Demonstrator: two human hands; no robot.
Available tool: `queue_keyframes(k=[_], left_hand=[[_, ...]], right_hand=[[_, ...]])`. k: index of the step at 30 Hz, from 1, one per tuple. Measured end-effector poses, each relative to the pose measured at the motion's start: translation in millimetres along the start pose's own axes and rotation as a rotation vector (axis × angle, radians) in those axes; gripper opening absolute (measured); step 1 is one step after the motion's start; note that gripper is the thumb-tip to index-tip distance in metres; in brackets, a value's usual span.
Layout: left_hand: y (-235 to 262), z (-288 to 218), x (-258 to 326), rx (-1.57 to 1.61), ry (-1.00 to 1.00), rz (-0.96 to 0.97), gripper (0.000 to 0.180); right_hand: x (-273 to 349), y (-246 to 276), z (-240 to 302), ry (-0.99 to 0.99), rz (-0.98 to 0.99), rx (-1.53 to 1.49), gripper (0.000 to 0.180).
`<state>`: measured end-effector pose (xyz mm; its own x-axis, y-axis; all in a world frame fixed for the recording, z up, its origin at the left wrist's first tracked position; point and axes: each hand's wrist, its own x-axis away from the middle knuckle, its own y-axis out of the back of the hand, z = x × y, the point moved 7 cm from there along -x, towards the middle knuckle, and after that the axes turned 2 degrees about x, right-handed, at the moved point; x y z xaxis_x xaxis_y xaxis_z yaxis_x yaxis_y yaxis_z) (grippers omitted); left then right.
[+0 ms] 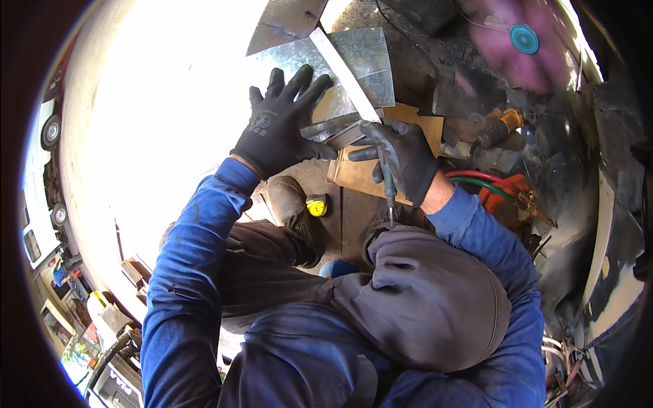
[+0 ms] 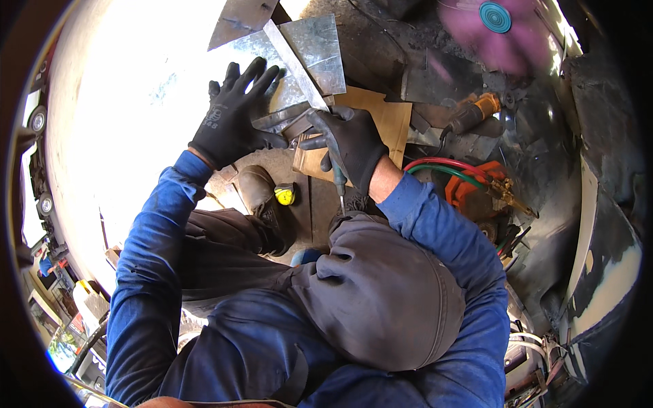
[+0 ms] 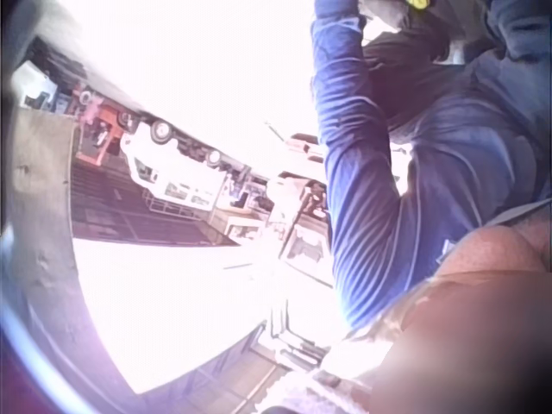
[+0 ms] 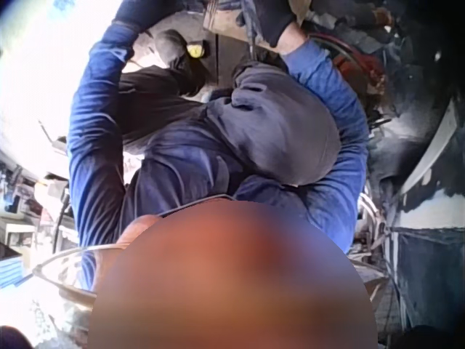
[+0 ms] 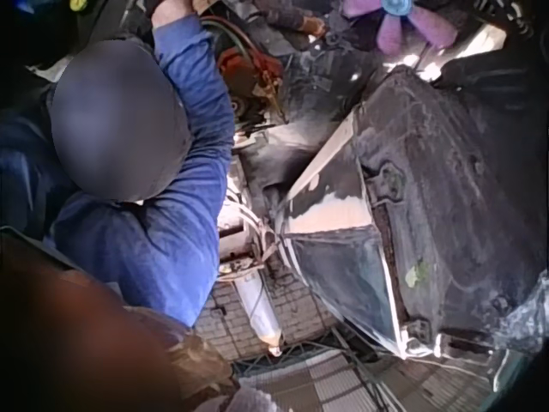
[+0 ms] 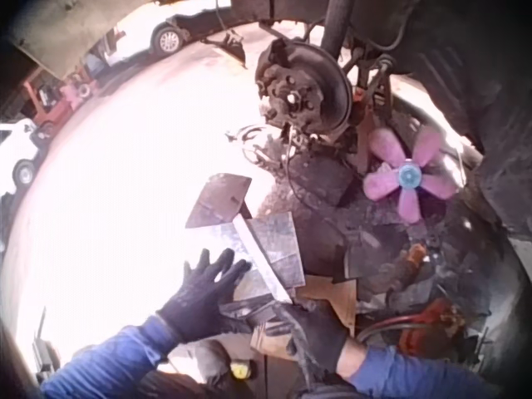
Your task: The person removes eyeglasses, then measures a metal sheet with a tape measure, marks it with a scribe, and cuts it using tin snips. The person works on a cardboard support placed on the ground in a garage-like area.
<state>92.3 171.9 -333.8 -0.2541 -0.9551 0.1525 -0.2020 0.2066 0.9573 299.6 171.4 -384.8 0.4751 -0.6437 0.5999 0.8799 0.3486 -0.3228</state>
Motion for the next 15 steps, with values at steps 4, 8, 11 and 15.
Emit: queue_keyframes(k=[4,8,11,15], left_hand=[[-7,-5,-4,-0.034,0.018,-0.048,0.129],[-10,-2,-3,-0.020,0.035,-0.049,0.131],[-10,0,-2,-0.050,0.020,-0.064,0.130],[-13,-1,-2,-0.060,0.017,-0.095,0.129]], right_hand=[[0,-3,-4,-0.037,-0.023,-0.115,0.038],[7,2,10,0.025,-0.030,-0.095,0.036],[13,20,36,0.193,-0.057,0.084,0.036],[10,40,36,0.087,-0.122,0.060,0.035]])
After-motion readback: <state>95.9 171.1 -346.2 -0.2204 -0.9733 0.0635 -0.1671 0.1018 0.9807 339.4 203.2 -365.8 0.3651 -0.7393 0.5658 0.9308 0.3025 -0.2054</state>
